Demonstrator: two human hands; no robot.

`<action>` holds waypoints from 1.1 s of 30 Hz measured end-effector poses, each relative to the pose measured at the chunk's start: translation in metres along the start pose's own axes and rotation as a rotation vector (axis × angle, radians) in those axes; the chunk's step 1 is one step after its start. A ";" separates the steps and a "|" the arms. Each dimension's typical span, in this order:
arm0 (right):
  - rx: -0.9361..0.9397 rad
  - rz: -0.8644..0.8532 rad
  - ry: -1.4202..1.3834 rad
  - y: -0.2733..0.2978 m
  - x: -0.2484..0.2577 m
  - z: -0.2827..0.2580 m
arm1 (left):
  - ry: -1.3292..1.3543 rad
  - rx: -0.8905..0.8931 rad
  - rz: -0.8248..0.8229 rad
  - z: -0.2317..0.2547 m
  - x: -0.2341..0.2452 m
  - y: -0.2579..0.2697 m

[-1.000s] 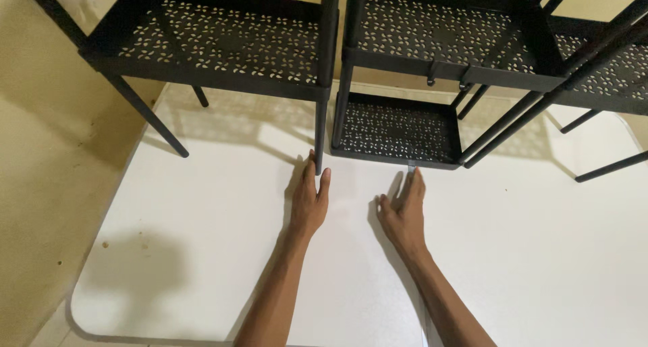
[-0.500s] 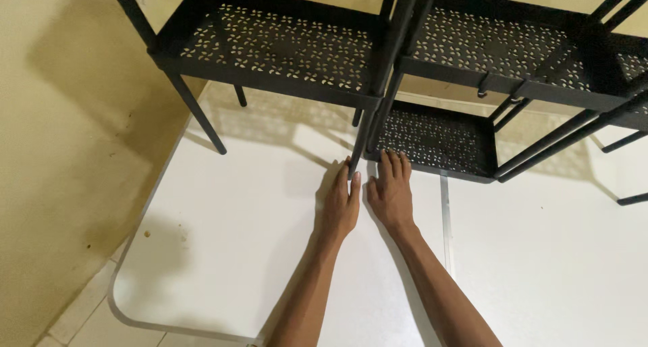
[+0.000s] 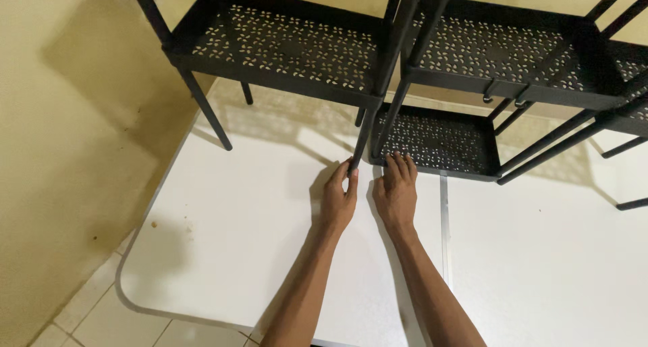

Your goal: The person assembles a black perforated metal rack by inserting vertical rods into the side panels and connecting horizontal crossbars. They repeatedly adjust and reseat the rods to secure the frame, then lift and reposition the assembled unit on a white table.

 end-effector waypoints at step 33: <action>0.102 -0.025 0.126 -0.001 -0.017 0.007 | -0.044 -0.237 0.677 0.107 0.231 -0.131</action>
Point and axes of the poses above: each hand's wrist, its own y-axis away from the middle knuckle, its own x-axis out of the back of the hand, z = x × y, the point moved 3 cm from there along -y, towards the middle knuckle, and after that the axes turned 3 degrees about -x, right-handed, at the moved point
